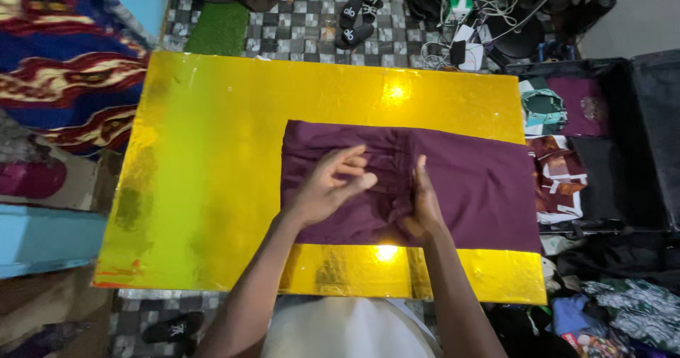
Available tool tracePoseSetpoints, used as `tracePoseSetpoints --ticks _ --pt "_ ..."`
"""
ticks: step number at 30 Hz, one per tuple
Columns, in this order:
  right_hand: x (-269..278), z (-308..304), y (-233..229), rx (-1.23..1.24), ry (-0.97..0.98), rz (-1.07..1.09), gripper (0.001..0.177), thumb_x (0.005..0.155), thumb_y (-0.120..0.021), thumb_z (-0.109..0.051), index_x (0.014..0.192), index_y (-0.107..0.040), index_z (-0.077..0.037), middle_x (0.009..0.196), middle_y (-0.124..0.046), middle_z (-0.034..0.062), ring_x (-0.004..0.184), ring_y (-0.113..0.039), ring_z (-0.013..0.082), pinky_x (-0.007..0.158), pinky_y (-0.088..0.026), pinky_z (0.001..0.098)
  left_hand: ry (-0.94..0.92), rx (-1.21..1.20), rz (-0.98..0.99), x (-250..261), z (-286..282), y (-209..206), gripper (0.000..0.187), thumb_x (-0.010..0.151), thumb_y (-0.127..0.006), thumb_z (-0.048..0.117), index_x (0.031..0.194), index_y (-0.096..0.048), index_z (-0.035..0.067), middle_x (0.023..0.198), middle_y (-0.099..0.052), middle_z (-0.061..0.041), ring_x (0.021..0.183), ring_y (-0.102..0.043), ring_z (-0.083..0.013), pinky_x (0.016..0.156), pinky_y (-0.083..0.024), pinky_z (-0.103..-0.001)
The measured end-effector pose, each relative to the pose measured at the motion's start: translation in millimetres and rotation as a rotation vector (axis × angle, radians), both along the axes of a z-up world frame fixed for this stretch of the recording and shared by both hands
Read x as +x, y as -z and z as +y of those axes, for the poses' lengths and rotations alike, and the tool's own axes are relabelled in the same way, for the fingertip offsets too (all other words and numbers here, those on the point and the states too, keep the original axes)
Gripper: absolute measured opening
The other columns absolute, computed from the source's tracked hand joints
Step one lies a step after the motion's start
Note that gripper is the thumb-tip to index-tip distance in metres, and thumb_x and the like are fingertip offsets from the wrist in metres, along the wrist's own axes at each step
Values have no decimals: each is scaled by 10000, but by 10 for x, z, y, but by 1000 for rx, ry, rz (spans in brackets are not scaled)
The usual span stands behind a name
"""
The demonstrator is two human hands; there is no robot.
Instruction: The person folds a white pair of trousers, a patterned maroon shirt, and a solid maroon garment on a yellow table. Each item is smoothed, folded into a compact rectangle, and placed into a black suitcase.
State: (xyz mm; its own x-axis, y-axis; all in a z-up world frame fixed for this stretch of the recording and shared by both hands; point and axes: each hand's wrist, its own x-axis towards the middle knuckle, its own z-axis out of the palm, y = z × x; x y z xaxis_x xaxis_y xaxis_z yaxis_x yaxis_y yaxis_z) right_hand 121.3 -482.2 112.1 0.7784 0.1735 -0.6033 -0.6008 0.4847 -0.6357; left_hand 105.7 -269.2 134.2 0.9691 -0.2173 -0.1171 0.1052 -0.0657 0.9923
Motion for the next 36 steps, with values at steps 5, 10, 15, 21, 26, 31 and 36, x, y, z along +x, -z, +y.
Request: tracePoseSetpoints --ticks 5,10,15,21,26,31,36 --pt "40 -237 360 -298 -73 -98 444 917 -741 -116 1308 -565 1 1056 -673 203 854 -654 326 713 -559 455 -216 653 -520 -102 116 476 561 922 -758 408 1323 -649 31 1383 -607 -167 1333 -553 -361 1115 -443 -458" --pt "100 -511 531 -151 -25 -184 469 827 -712 -11 1271 -566 -45 1028 -711 105 814 -691 247 681 -580 392 -299 805 -630 -205 277 657 506 947 -717 371 1308 -661 21 1463 -553 -208 1372 -488 -390 1119 -395 -479" --pt "102 -551 337 -1290 -14 -894 517 883 -750 -100 1356 -566 -2 1135 -702 146 1013 -682 279 860 -557 357 -497 620 -431 82 523 827 371 1033 -641 278 1334 -650 61 1463 -548 -191 1297 -574 -346 991 -528 -392" --pt "-286 280 -29 -502 -659 -903 338 932 -677 -179 1237 -613 -47 1077 -757 98 1028 -785 247 910 -631 398 -162 523 -291 793 1096 974 511 848 -808 248 1300 -663 58 1390 -609 -148 1185 -646 -303 998 -547 -392" --pt "-601 916 71 -1143 -807 -1528 515 757 -744 -190 1252 -686 -61 1150 -666 126 1045 -595 348 871 -487 479 151 568 -569 1015 1349 1078 569 692 -904 197 1208 -739 22 1295 -658 -198 1202 -617 -369 1007 -481 -434" --pt "-691 846 214 -1167 -912 -1444 273 764 -751 -202 1009 -697 -93 1034 -610 111 1051 -581 333 880 -479 475 10 467 -429 1123 1329 1145 268 967 -719 158 1217 -728 63 1164 -757 -133 1093 -718 -257 941 -545 -360" --pt "-888 807 33 -1056 -921 -1381 316 715 -762 -176 1013 -720 -82 1008 -611 121 1004 -575 345 855 -474 477 -181 305 -318 1360 1322 946 297 983 -572 138 1248 -696 88 1041 -777 -91 907 -729 -179 780 -574 -319"
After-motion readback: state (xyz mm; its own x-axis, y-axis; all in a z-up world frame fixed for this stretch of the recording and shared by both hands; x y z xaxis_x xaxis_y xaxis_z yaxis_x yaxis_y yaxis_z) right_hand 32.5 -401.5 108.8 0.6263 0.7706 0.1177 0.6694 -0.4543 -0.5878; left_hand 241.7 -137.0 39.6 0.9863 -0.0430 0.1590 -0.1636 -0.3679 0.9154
